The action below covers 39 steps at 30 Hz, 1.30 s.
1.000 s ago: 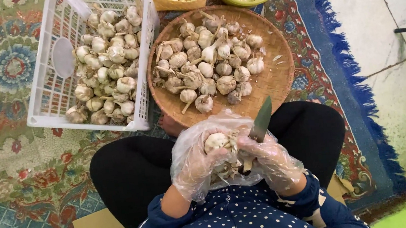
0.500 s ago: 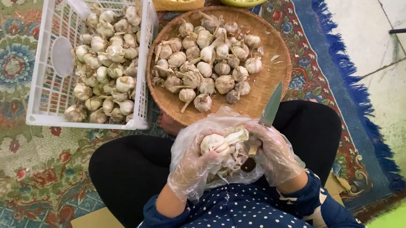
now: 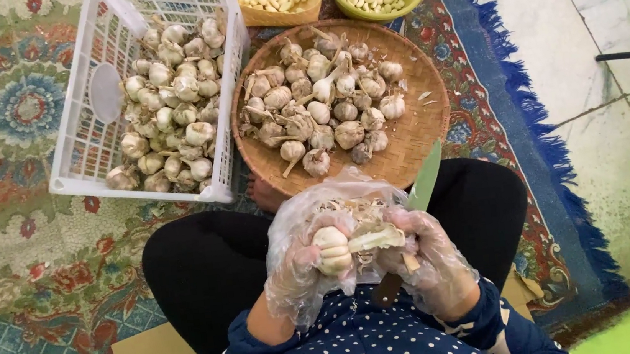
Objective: The person is manually breaking apart garlic bulbs and using a knife to peel the skin from individual cloves.
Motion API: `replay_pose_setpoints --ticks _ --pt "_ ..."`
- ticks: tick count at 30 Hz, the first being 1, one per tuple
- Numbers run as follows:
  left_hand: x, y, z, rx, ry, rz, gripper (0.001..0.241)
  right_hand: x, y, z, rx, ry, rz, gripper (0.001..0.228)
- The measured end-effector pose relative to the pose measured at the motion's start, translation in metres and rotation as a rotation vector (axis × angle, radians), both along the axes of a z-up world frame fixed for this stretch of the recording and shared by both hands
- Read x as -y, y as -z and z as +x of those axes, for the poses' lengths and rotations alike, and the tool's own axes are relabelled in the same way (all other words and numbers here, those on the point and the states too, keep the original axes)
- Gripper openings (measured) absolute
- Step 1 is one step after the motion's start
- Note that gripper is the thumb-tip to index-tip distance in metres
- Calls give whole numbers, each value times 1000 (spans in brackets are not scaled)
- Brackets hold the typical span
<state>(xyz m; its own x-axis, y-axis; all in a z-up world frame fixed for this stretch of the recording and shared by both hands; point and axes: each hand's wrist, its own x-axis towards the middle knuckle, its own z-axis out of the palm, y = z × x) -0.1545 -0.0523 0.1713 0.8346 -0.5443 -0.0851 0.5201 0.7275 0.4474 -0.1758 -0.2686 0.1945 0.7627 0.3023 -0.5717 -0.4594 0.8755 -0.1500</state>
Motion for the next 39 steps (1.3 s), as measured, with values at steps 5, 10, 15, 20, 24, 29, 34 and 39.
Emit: replay_pose_setpoints --ticks 5,10,15,20,24,29,34,39 --pt "-38 4 2 167 -148 -331 33 56 -20 31 558 293 -93 22" --pt "-100 29 -20 -36 -343 234 40 50 -60 27 394 276 -516 12" --pt "-75 40 -27 -85 -246 291 57 19 -6 33 376 -341 -565 16" --pt "-44 1 -20 52 -33 459 64 -24 -60 44 614 -1094 -1761 28" --pt "-45 4 -16 224 57 670 71 -20 -27 44 678 -1058 -1793 31" --pt "-38 5 -14 29 1 511 73 -21 -34 48 610 -1075 -1740 32" --pt "-29 -7 -12 80 -170 361 56 -14 11 41 952 -896 -1881 21" --pt "-27 12 -7 59 -291 311 41 -15 51 39 964 -1001 -1851 21"
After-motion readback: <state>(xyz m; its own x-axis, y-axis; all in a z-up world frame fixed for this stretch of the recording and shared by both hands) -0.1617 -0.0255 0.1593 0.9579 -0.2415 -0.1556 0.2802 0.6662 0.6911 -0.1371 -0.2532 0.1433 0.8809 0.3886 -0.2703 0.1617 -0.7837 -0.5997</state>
